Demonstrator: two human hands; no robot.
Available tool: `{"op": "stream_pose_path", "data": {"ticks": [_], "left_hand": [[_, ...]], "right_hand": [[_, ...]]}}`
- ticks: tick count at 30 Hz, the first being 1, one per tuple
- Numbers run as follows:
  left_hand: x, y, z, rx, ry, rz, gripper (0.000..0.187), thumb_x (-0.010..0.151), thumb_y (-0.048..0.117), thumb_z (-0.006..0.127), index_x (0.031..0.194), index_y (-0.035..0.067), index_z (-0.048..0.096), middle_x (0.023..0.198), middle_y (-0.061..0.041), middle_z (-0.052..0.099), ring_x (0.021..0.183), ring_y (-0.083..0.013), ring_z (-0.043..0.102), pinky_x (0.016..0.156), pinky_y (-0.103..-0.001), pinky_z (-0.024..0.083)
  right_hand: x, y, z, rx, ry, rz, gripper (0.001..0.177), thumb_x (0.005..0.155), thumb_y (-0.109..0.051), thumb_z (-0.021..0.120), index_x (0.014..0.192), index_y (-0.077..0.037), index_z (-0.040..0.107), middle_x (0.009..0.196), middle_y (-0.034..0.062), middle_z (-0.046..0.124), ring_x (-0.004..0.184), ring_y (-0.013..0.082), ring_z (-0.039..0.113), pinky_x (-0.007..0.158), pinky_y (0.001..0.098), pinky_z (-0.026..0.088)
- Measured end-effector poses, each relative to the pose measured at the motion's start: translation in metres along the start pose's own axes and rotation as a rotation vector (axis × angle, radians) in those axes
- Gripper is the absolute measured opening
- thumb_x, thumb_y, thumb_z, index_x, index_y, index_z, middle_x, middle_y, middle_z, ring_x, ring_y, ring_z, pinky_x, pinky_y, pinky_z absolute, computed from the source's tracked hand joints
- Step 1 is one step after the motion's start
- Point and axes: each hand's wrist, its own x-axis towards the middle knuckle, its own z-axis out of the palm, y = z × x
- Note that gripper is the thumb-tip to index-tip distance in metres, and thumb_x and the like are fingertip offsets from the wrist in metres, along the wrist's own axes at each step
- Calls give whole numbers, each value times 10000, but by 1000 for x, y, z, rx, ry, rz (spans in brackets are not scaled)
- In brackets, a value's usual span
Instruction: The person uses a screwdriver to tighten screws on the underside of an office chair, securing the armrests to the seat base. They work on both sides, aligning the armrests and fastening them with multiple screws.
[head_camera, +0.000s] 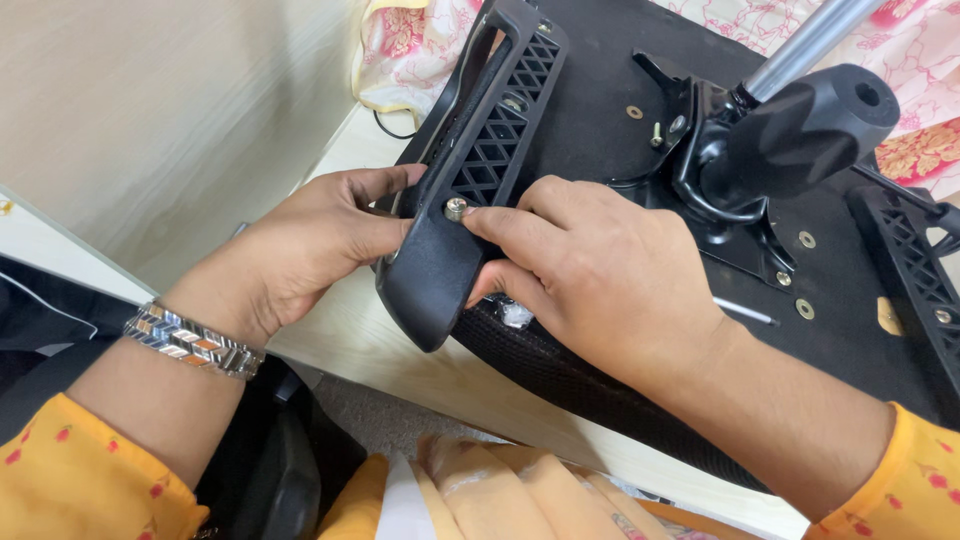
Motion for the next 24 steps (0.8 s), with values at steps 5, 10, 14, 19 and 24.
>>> {"op": "stream_pose_path", "data": {"ticks": [5, 10, 14, 19, 24], "left_hand": [[-1, -2, 0, 24, -9, 29, 711, 791, 133, 767, 1447, -29, 544, 1175, -63, 748, 1045, -87, 684, 922, -236, 535], [-1, -5, -3, 16, -28, 41, 711, 808, 126, 746, 1465, -28, 523, 1189, -55, 746, 1063, -85, 678, 934, -232, 527], [1, -5, -4, 21, -25, 19, 725, 805, 112, 734, 1483, -16, 510, 1168, -71, 743, 1011, -99, 685, 899, -249, 550], [4, -3, -3, 19, -3, -50, 751, 803, 97, 728, 1502, -4, 473, 1137, -91, 748, 995, -108, 701, 891, -246, 550], [7, -1, -8, 68, -22, -80, 819, 772, 65, 735, 1527, 1, 424, 1120, -104, 741, 990, -120, 693, 919, -241, 526]], "right_hand": [[1, 5, 6, -38, 21, -48, 351, 846, -346, 803, 1158, -199, 741, 887, 9, 612, 806, 221, 672, 553, 356, 508], [1, 9, 11, -21, 52, -66, 357, 843, -344, 804, 1167, -209, 741, 898, 10, 608, 812, 221, 667, 578, 362, 514], [-2, 6, 13, -2, 31, -21, 344, 847, -330, 795, 1166, -213, 740, 892, 3, 614, 811, 216, 675, 567, 354, 516], [-3, 5, 11, 32, -15, 30, 349, 852, -371, 779, 1159, -212, 739, 870, 12, 609, 783, 219, 674, 554, 358, 520], [3, 6, 12, 72, -35, 19, 337, 839, -338, 766, 1156, -227, 742, 865, 8, 601, 793, 217, 673, 560, 347, 524]]}}
